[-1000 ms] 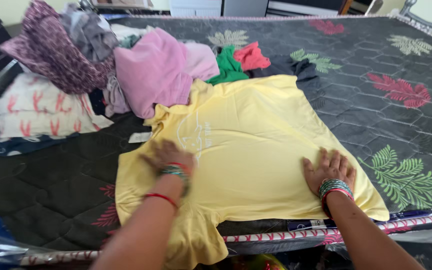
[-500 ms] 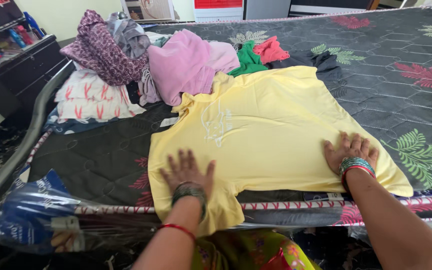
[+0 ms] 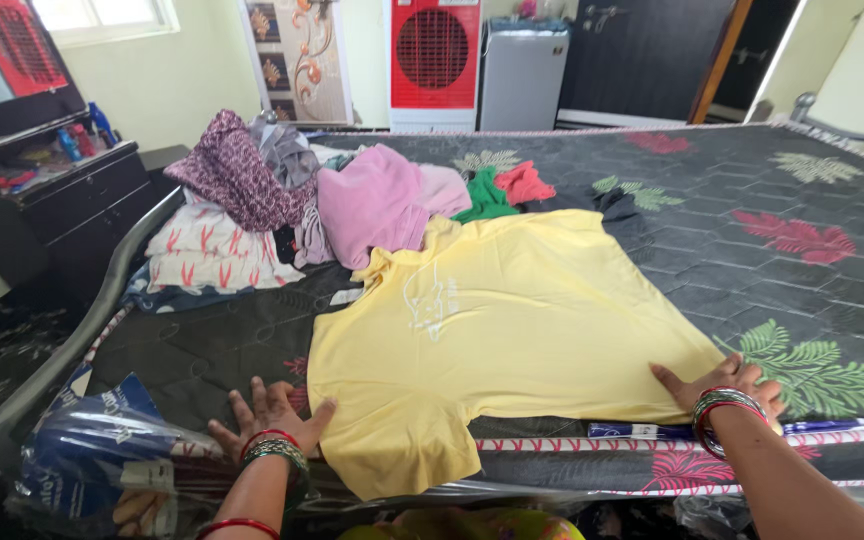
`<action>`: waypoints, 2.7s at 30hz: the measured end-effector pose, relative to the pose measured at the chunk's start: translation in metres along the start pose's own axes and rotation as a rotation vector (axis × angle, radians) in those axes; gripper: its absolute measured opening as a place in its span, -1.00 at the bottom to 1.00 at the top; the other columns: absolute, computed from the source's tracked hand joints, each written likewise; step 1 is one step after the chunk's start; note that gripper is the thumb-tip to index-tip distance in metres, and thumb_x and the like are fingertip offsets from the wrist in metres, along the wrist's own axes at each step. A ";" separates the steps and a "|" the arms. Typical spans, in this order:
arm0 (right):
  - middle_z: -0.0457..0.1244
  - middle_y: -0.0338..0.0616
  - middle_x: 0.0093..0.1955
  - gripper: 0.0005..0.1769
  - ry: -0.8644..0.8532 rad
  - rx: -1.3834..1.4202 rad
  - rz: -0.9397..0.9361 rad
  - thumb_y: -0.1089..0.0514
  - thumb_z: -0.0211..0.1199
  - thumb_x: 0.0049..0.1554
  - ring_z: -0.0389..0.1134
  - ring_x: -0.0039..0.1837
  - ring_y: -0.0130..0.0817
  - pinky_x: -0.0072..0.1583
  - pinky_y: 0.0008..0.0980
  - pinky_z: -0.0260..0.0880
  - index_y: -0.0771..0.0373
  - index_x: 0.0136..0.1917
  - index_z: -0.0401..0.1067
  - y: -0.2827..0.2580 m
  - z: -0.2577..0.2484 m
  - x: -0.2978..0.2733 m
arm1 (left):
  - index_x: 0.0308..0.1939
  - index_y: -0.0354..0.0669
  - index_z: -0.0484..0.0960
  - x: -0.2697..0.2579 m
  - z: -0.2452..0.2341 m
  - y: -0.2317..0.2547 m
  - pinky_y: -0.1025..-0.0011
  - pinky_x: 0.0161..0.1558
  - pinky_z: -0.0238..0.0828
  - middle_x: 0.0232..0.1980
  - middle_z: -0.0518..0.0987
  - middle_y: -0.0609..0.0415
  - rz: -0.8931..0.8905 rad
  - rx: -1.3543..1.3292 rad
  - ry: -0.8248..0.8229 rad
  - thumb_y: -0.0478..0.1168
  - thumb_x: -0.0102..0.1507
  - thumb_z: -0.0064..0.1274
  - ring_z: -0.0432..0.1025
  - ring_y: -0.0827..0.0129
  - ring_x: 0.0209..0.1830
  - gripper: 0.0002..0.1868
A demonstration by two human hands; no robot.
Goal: The person folds a light pink t-shirt and then a yellow t-shirt on a bed. They smooth each garment, fold the sleeves and sides, and stack the folded shirts on the bed.
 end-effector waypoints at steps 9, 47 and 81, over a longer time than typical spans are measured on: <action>0.47 0.08 0.12 -0.31 -0.191 0.193 -0.265 -0.21 0.50 -0.13 0.55 0.11 -0.12 0.19 -0.18 0.51 0.31 0.12 0.65 -0.033 0.047 0.069 | 0.32 0.18 0.52 0.023 0.031 0.041 -0.26 0.29 -0.35 0.51 -0.06 0.11 0.160 -0.318 -0.074 0.34 0.10 0.16 -0.30 -0.08 0.43 -0.24; 0.29 0.02 0.21 -0.32 -0.415 1.575 0.198 0.16 0.21 0.17 0.45 0.11 0.11 -0.27 -0.51 0.18 0.03 0.53 0.14 -0.004 -0.007 0.044 | 0.34 -0.14 0.45 0.040 0.019 0.090 0.26 -0.23 0.59 -0.10 0.73 0.05 0.485 -1.644 -0.519 -0.52 0.05 0.02 0.64 0.28 -0.25 -0.28; -0.34 -0.45 0.74 -0.19 -0.003 -0.064 -0.403 -0.58 -0.20 0.14 -0.37 0.73 -0.14 0.52 0.43 -0.35 -0.56 0.62 -0.16 -0.164 0.011 -0.018 | 0.40 0.18 0.37 0.010 -0.026 0.209 -0.19 0.53 -0.47 0.59 0.14 0.15 0.587 -0.110 0.344 0.03 0.26 -0.15 -0.17 0.17 0.65 -0.41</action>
Point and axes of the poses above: each hand's wrist, its own x-axis towards the middle knuckle, its own z-axis out of the palm, y = z × x, the point moved 10 cm from there along x, towards the middle knuckle
